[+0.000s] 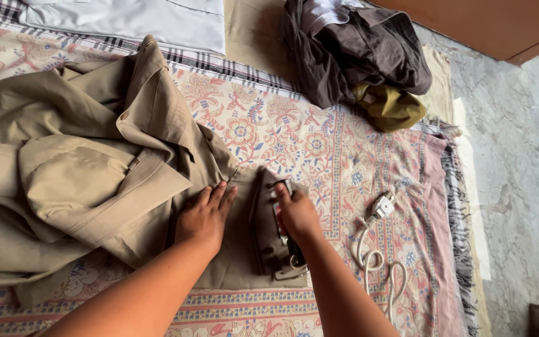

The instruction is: The person irons a pair of beige trousers laid out on a patterned rug. They repeatedly smooth the fabric with their hands and use a handheld iron to press different sections, including the legs and waist area, while adjusting the garment's position.

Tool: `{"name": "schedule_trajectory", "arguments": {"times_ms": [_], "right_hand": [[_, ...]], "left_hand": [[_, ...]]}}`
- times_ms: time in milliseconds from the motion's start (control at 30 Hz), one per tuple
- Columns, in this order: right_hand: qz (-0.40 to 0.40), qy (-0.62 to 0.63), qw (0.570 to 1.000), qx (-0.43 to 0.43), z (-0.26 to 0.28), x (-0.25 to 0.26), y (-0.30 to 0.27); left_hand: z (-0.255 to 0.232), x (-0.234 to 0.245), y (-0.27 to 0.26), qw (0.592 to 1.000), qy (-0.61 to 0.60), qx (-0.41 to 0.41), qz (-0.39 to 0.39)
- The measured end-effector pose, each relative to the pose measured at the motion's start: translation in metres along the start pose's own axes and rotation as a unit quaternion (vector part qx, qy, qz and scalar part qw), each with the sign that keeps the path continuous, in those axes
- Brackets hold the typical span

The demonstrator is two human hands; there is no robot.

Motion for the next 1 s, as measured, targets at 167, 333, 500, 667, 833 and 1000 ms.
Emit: {"name": "schedule_trajectory", "arguments": {"times_ms": [167, 333, 500, 667, 833, 1000], "right_hand": [[0.033, 0.028, 0.999, -0.013, 0.015, -0.008, 0.0], [-0.001, 0.06, 0.998, -0.018, 0.036, -0.015, 0.017], [0.042, 0.012, 0.999, 0.003, 0.034, -0.022, -0.002], [0.08, 0.087, 0.993, 0.013, 0.023, -0.035, 0.005], [0.071, 0.197, 0.978, -0.023, 0.034, -0.038, 0.037], [0.057, 0.179, 0.982, -0.012, 0.033, -0.04, 0.025]], "left_hand": [[0.005, -0.011, 0.0, 0.999, -0.037, 0.014, 0.021], [0.008, -0.01, -0.004, 0.999, -0.039, -0.007, -0.023], [0.019, -0.014, 0.002, 0.996, 0.03, -0.077, 0.029], [0.043, -0.016, 0.014, 0.986, -0.132, -0.098, -0.021], [0.077, 0.006, 0.011, 0.944, -0.31, -0.109, 0.004], [0.08, -0.027, 0.025, 0.831, -0.552, -0.064, -0.011]]}}
Point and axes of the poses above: each hand's wrist, its own y-axis towards the middle knuckle, its own x-axis out of the back of the hand, z = x × y, the point moved 1 cm from there along y, towards the middle knuckle
